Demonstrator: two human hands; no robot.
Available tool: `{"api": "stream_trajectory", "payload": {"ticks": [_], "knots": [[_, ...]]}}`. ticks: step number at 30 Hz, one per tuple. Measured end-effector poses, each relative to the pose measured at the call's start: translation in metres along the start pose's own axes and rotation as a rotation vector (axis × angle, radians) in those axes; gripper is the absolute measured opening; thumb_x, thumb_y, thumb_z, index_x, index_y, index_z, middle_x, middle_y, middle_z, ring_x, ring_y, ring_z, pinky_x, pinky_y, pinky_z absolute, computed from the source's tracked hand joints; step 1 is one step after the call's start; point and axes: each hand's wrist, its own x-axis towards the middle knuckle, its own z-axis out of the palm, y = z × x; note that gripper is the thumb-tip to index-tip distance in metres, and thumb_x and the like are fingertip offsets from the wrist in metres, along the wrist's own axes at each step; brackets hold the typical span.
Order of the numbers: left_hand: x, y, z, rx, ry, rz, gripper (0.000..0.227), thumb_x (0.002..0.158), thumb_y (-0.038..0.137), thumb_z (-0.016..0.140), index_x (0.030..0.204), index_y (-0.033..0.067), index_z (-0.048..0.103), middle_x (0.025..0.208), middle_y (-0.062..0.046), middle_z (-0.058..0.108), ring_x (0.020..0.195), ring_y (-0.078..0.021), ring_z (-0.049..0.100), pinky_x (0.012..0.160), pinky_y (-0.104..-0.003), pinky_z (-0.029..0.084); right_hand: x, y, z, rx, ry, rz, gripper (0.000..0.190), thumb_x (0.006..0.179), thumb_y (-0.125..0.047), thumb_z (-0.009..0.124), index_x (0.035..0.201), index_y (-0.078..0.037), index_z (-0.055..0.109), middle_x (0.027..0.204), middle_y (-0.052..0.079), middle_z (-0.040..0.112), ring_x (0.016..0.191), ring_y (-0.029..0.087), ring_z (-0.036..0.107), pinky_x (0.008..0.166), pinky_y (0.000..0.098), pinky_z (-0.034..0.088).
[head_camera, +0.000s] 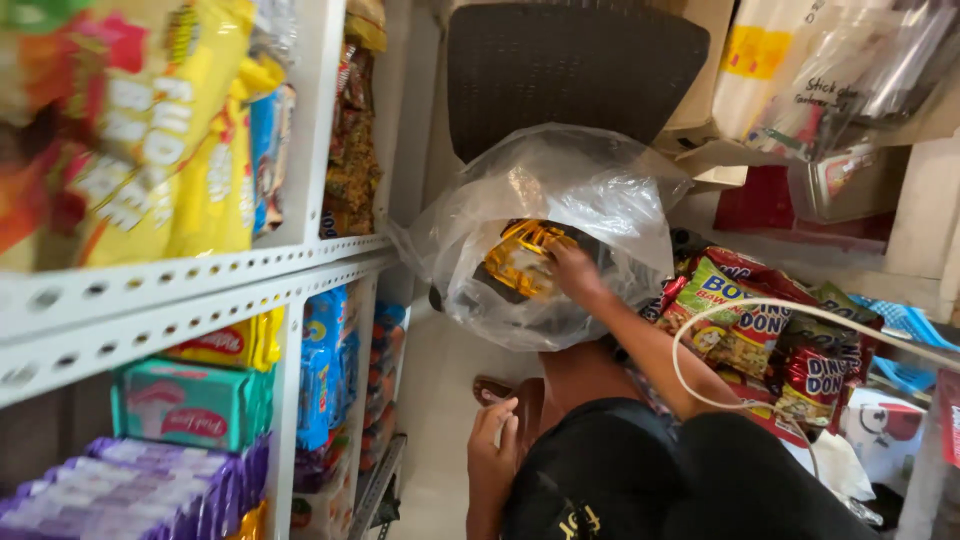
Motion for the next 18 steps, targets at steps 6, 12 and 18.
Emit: {"api": "stream_trajectory", "payload": {"ticks": [6, 12, 18], "knots": [[0.006, -0.036, -0.003, -0.242, 0.115, 0.178, 0.030, 0.098, 0.014, 0.064, 0.126, 0.0046, 0.067, 0.121, -0.011, 0.070, 0.109, -0.0207, 0.070, 0.091, -0.034, 0.055, -0.025, -0.067, -0.046, 0.435, -0.315, 0.440, 0.031, 0.101, -0.030, 0.074, 0.109, 0.000, 0.068, 0.095, 0.011, 0.071, 0.087, 0.016, 0.058, 0.078, 0.0336, 0.053], [0.027, -0.065, -0.010, -0.509, 0.280, 0.175, 0.041, 0.092, 0.017, 0.071, 0.130, 0.0063, 0.060, 0.116, -0.007, 0.068, 0.103, -0.0162, 0.067, 0.088, -0.031, 0.054, -0.043, -0.166, -0.053, 0.778, -0.557, 0.212, 0.037, 0.097, -0.029, 0.067, 0.122, -0.002, 0.067, 0.103, -0.002, 0.070, 0.095, 0.009, 0.063, 0.084, 0.0282, 0.054], [-0.002, -0.070, -0.049, -0.683, 0.517, 0.204, 0.024, 0.095, 0.018, 0.074, 0.111, 0.0001, 0.070, 0.095, -0.006, 0.074, 0.087, -0.0127, 0.066, 0.078, -0.029, 0.054, -0.064, -0.265, -0.041, 0.791, -0.668, 0.191, 0.033, 0.098, -0.030, 0.065, 0.115, -0.003, 0.069, 0.091, 0.002, 0.070, 0.085, 0.010, 0.062, 0.075, 0.0285, 0.053]]}}
